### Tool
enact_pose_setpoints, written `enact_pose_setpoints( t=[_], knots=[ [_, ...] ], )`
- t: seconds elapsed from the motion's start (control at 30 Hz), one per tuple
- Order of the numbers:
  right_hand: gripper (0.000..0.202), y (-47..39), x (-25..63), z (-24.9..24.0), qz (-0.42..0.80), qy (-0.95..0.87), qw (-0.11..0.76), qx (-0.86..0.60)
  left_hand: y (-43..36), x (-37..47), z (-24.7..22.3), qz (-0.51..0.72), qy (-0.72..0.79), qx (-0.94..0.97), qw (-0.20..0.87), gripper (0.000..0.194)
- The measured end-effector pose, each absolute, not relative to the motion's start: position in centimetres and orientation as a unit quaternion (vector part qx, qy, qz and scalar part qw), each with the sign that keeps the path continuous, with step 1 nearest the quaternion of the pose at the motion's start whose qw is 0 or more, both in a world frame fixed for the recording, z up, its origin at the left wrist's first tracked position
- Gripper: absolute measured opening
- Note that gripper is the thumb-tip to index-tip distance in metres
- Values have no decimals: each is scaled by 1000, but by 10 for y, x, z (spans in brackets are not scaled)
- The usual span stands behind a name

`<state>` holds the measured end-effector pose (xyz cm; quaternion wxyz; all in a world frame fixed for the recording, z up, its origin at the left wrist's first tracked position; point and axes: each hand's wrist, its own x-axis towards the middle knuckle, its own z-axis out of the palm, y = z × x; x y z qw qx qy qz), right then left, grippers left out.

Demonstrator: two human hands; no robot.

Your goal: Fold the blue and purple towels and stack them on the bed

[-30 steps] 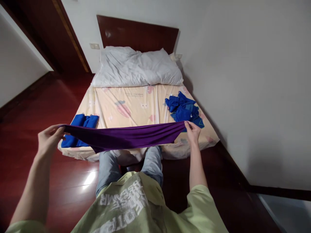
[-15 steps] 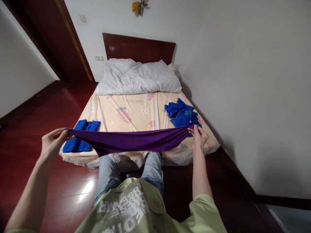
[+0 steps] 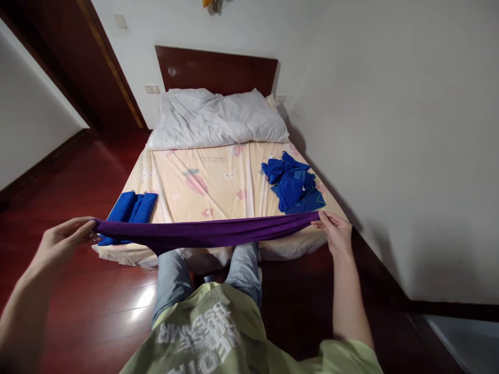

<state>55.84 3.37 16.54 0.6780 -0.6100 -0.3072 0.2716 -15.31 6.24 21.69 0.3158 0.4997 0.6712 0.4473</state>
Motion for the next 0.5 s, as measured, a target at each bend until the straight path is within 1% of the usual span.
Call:
enact_pose_setpoints(
  t=[0.13,0.23,0.4,0.5],
  knots=[
    [56,25,572,169,264,-310,671,-619,71,-158,221,451,681,470,336,57],
    [53,42,574,169,260,-315,670,-620,91,-148,220,468,661,462,362,60],
    [46,112,561,163,286,-326,670,-602,145,-125,201,494,599,467,423,61],
    [47,167,546,164,295,-341,675,-584,185,-110,198,526,569,470,422,55]
  ],
)
